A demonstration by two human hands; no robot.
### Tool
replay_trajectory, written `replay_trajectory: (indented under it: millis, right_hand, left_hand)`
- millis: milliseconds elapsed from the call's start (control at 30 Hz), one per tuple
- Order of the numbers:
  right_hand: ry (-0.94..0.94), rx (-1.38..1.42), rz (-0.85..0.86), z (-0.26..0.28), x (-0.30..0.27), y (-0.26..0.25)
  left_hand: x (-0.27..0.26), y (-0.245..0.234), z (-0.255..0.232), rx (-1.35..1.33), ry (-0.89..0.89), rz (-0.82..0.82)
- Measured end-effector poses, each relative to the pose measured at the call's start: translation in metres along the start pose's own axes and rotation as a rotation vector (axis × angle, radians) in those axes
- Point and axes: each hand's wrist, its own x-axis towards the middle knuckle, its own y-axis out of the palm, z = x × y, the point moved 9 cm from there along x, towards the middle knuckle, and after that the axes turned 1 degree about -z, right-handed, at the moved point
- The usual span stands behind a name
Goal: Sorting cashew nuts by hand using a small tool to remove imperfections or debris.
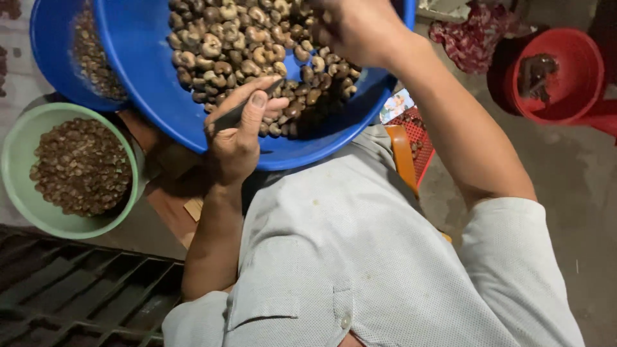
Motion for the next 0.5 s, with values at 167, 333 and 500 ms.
replay_trajectory:
  millis: [167,333,500]
  right_hand:
    - [0.174,-0.295,0.402,-0.025,0.016,0.083]
    - [0.095,-0.432,0.525,-0.012,0.019,0.098]
    - [0.11,-0.206,0.398,-0.002,0.018,0.076]
  left_hand:
    - [0.003,-0.001,-0.008,0.014,0.003,0.04]
    - [0.003,-0.001,-0.004,0.012,-0.01,0.064]
    - [0.003,-0.006,0.0,0.004,-0.014,0.003]
